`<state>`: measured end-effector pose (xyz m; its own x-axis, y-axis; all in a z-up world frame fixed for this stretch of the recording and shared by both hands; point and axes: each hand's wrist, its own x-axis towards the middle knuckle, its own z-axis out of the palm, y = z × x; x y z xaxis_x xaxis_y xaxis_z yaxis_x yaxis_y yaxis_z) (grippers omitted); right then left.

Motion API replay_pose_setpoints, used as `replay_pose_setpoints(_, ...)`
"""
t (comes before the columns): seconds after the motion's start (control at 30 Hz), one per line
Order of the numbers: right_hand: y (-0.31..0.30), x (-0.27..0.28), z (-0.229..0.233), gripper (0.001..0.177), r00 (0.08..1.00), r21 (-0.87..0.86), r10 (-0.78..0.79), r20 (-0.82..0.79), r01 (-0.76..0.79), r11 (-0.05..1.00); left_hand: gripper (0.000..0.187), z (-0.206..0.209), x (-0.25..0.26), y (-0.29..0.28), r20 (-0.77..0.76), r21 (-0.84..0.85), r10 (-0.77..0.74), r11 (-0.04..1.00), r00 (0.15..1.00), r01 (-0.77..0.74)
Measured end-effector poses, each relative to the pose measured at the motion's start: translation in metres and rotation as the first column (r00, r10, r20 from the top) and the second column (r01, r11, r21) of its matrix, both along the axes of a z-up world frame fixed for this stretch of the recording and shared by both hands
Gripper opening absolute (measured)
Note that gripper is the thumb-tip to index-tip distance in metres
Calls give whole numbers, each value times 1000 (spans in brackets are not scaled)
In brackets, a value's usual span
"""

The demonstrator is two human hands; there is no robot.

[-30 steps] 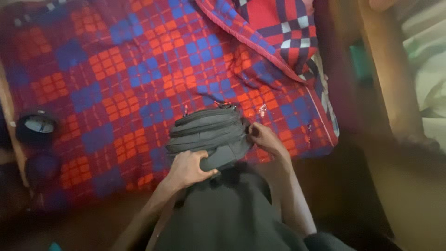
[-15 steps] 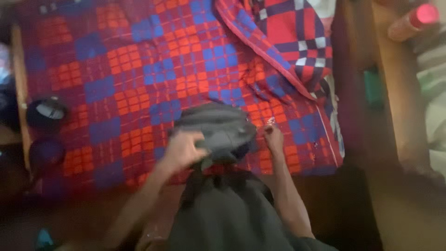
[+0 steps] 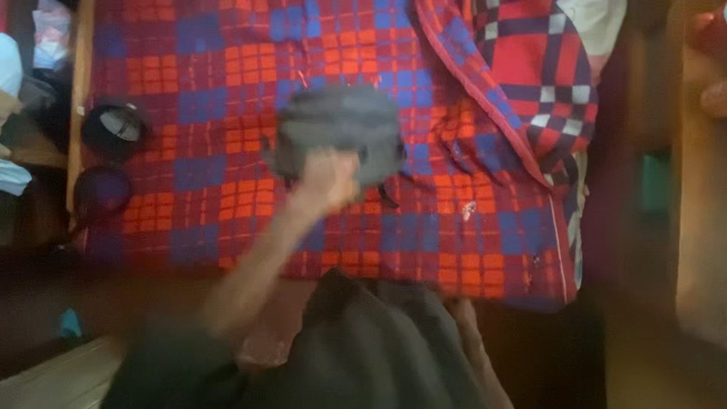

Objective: The person packs a black backpack with several items from a bed, including a laptop, cables, a power adapter, a remote control, and a smartphone. The person then zips the backpack closed.

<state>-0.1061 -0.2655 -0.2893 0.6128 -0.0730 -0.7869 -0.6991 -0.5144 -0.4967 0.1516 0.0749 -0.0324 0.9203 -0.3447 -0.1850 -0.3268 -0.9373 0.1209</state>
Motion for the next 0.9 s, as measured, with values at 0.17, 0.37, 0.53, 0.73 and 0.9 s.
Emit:
replay_pose_setpoints(0.17, 7, -20, 7, 28, 999, 47, 10, -51, -7, 999, 26, -133, -105, 25, -220, -58, 130, 988, 967, -145)
replay_pose_setpoints(0.37, 9, 12, -5, 29, 999, 130, 34, -13, -32, 991, 16, -237, -203, 80, -395, -39, 189, 974, 899, -222)
replay_pose_setpoints(0.53, -5, 39, -3, 29, 967, 123, -232, -106, 244, 962, 20, -269, -232, 63, -488, -10, 165, 981, 857, -195)
replay_pose_setpoints(0.73, 0, 77, -14, 34, 998, 195, -66, -21, 69, 978, 31, -276, -237, 57, -618, 59, 257, 957, 743, -283)
replay_pose_setpoints(0.9, 27, 91, -25, 32, 983, 183, 173, 65, -182, 966, 41, -267, -236, 62, -618, -101, 261, 909, 741, -405)
